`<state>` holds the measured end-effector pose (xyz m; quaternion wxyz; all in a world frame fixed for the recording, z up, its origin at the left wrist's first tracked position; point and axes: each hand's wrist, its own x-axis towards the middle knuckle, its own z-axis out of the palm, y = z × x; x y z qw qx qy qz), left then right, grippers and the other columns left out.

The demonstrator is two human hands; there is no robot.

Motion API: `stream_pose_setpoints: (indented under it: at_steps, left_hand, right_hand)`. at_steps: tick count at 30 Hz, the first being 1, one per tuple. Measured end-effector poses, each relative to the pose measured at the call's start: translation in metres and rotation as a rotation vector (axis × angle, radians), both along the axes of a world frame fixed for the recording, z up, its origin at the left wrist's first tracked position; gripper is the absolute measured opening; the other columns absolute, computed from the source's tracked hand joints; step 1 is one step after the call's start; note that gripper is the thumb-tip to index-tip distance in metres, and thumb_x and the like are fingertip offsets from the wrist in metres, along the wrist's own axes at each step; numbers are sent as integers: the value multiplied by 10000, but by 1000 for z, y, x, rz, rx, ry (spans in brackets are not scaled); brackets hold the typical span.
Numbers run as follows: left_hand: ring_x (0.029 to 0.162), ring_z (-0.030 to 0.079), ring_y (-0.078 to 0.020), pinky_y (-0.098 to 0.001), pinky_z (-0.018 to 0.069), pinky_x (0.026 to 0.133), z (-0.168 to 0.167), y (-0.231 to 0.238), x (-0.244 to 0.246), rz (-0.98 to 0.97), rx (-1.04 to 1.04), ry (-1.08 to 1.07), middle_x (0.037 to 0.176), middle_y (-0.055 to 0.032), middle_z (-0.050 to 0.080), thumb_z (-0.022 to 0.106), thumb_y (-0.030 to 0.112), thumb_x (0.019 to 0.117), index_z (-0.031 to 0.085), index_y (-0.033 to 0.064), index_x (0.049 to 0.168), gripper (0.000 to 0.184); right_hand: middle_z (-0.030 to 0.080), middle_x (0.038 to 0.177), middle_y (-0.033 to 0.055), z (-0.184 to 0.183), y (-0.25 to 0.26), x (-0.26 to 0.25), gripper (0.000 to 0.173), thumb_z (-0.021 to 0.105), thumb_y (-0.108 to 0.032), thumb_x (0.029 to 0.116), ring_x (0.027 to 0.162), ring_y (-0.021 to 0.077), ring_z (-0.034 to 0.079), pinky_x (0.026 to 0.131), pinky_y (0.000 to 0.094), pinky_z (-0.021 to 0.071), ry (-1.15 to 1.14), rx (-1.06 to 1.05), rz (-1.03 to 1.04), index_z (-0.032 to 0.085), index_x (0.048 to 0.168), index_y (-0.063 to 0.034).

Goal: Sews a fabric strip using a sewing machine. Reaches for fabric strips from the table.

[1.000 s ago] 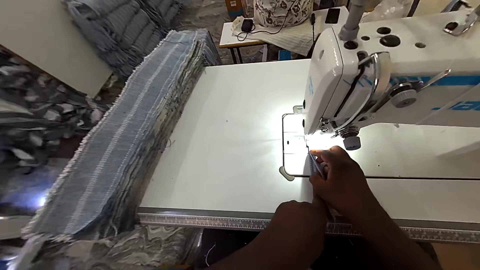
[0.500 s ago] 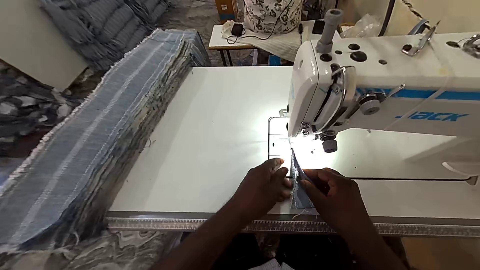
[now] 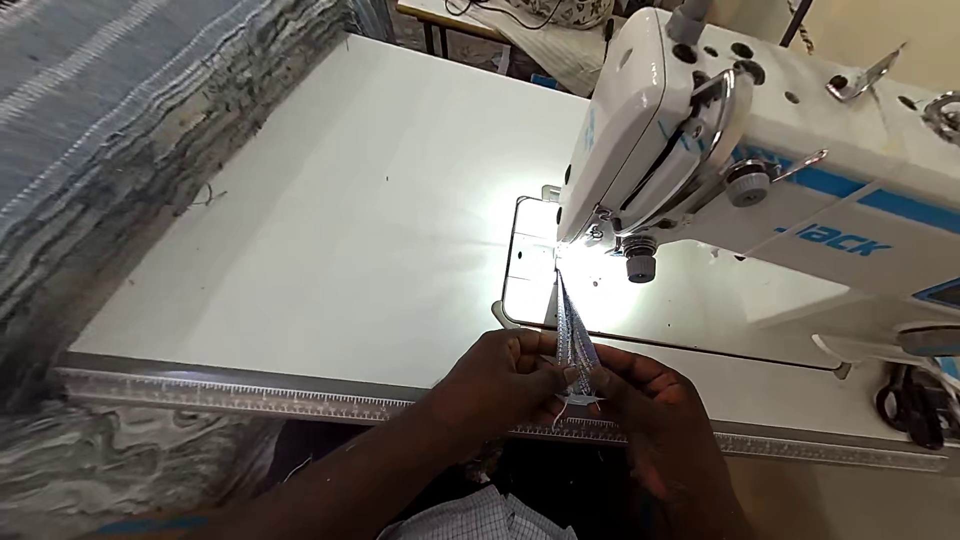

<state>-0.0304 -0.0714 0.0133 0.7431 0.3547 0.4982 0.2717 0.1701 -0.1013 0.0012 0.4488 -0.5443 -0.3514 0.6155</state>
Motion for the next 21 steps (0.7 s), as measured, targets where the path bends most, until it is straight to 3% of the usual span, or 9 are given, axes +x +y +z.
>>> stream_pose_setpoints:
  at_steps: [5,7,9,13,18,21]
  left_hand:
    - [731,746,-238,-328,644,679,-1,-6,1,-17,-32,-39,899,-168,736,682,126,991,667,-5,1073,155]
    - [737,747,-232,-324,643,688,-2,-9,3,4,-27,-41,896,-163,742,686,131,989,680,-6,1045,148]
    - [733,736,-226,-324,640,692,-3,-12,3,15,-21,-48,883,-157,737,689,124,985,702,-8,1044,145]
    - [744,737,-222,-329,644,706,-3,-15,2,12,-24,-59,891,-160,731,679,101,988,709,-14,1053,135]
    - [779,737,-230,-339,643,743,-4,-15,-1,5,-12,-109,920,-172,728,661,83,996,710,-29,1071,144]
    - [861,729,-240,-373,629,828,-7,-15,-6,-9,10,-203,987,-177,716,600,179,1044,713,-9,1125,233]
  right_hand:
    - [728,908,165,3,0,-2,281,780,10,864,719,192,701,665,300,626,-51,-25,-46,756,1144,-4]
    - [752,873,94,5,-5,-5,242,816,-79,860,691,172,704,629,288,619,-302,95,-20,788,1100,-71]
    - [736,890,-51,1,-13,-11,210,803,-204,868,677,87,701,568,249,627,-676,361,22,811,1077,-193]
    - [671,957,-70,1,-20,-21,226,680,-238,915,711,-15,640,581,166,580,-1070,613,115,802,1099,-189]
    - [652,979,-63,-2,-20,-19,248,650,-206,930,721,-30,605,579,138,547,-1039,660,171,797,1128,-173]
    - [628,985,-95,-6,-16,-12,249,633,-209,909,743,-21,559,569,163,482,-963,652,178,793,1099,-233]
